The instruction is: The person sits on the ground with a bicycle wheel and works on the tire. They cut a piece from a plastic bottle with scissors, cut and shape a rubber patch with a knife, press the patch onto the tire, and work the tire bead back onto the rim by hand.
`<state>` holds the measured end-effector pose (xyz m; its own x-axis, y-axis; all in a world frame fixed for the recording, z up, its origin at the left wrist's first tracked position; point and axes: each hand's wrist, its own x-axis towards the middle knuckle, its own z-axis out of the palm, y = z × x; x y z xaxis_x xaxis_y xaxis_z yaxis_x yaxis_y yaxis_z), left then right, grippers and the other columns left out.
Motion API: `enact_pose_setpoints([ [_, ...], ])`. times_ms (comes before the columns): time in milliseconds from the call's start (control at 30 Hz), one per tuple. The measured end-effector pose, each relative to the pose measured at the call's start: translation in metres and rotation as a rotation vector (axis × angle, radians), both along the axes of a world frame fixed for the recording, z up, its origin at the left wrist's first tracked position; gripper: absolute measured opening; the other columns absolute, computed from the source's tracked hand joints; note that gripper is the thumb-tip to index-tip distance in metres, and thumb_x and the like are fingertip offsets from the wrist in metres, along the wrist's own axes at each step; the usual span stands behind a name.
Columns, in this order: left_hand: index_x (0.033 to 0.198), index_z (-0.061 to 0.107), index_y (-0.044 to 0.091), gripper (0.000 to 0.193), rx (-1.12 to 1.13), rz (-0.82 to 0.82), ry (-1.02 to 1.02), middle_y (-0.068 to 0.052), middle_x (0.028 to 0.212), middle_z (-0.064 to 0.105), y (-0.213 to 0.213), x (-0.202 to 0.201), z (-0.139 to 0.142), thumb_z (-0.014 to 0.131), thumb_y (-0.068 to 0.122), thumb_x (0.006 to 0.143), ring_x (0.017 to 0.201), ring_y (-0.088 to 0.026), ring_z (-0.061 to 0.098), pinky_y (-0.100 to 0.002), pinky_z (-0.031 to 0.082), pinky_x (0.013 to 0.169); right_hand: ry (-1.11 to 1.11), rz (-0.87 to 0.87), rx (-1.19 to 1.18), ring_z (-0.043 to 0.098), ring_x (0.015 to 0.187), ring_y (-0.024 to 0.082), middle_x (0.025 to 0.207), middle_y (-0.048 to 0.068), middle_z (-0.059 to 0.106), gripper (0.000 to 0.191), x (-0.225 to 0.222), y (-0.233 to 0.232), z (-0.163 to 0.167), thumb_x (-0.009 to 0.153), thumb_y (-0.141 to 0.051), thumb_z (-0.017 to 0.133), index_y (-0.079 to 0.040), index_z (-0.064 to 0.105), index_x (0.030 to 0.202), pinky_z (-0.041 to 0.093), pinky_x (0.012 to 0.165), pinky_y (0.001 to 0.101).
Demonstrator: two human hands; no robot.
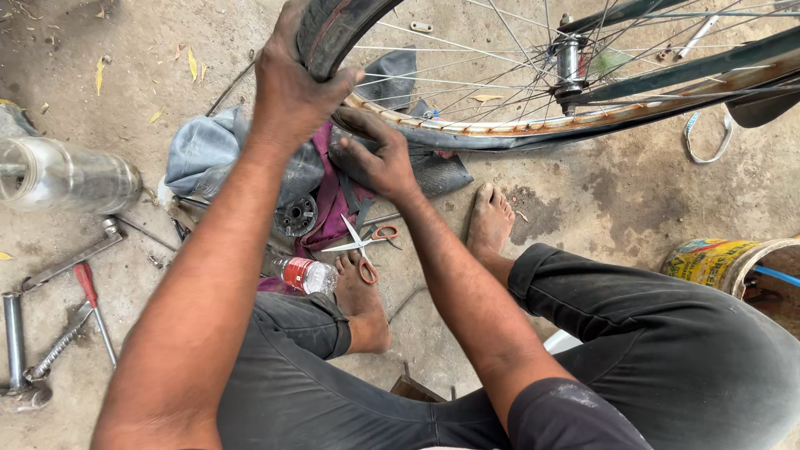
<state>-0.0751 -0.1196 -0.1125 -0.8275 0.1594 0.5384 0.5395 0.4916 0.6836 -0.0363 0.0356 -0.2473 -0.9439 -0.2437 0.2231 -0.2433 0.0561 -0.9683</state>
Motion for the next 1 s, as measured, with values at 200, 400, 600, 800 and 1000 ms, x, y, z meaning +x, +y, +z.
enact_pose_setpoints([
  [200,0.129,0.055,0.005,0.049,0.084,0.185,-0.033,-0.009,0.113,0.075,0.017,0.000,-0.025,0.063,-0.010,0.084,0.108,-0.022,0.079,-0.037,0.063,0.102,0.112,-0.323,0.407,0.068,0.113,0.034,0.119,0.015,0.068,0.042,0.012,0.011,-0.017,0.082,-0.020,0.080,-0.008,0.069,0.120,0.054,0.099,0.0433],
  [400,0.128,0.051,0.005,0.047,0.044,0.309,0.072,-0.011,0.108,0.075,0.025,0.001,-0.031,0.065,-0.011,0.086,0.107,-0.027,0.079,-0.043,0.060,0.100,0.084,-0.026,0.552,0.067,0.115,0.037,0.125,0.023,0.069,0.066,-0.011,0.019,-0.015,0.076,-0.033,0.087,-0.001,0.065,0.130,0.053,0.100,0.0437],
  [600,0.122,0.049,0.004,0.044,0.038,0.277,0.021,-0.014,0.105,0.073,0.019,0.000,-0.032,0.067,-0.011,0.084,0.108,-0.030,0.078,-0.042,0.061,0.095,-0.032,0.077,0.399,0.069,0.120,0.036,0.127,0.023,0.071,0.062,-0.020,0.008,0.004,0.085,-0.034,0.081,0.000,0.063,0.134,0.053,0.104,0.0418],
  [800,0.120,0.050,0.004,0.040,0.033,0.272,-0.007,-0.013,0.103,0.072,0.018,-0.002,-0.036,0.066,-0.010,0.086,0.102,-0.028,0.080,-0.041,0.064,0.092,0.056,0.258,0.159,0.065,0.129,0.035,0.135,0.024,0.067,0.059,-0.022,0.008,0.035,0.088,-0.022,0.077,0.004,0.058,0.138,0.048,0.110,0.0437],
  [1000,0.123,0.048,0.004,0.041,0.014,0.249,-0.013,-0.014,0.102,0.067,0.013,0.000,-0.035,0.067,-0.009,0.088,0.102,-0.028,0.076,-0.043,0.061,0.093,0.066,0.251,0.079,0.068,0.128,0.029,0.133,0.020,0.070,0.050,-0.021,0.000,0.044,0.091,-0.018,0.072,0.003,0.061,0.135,0.051,0.112,0.0418],
])
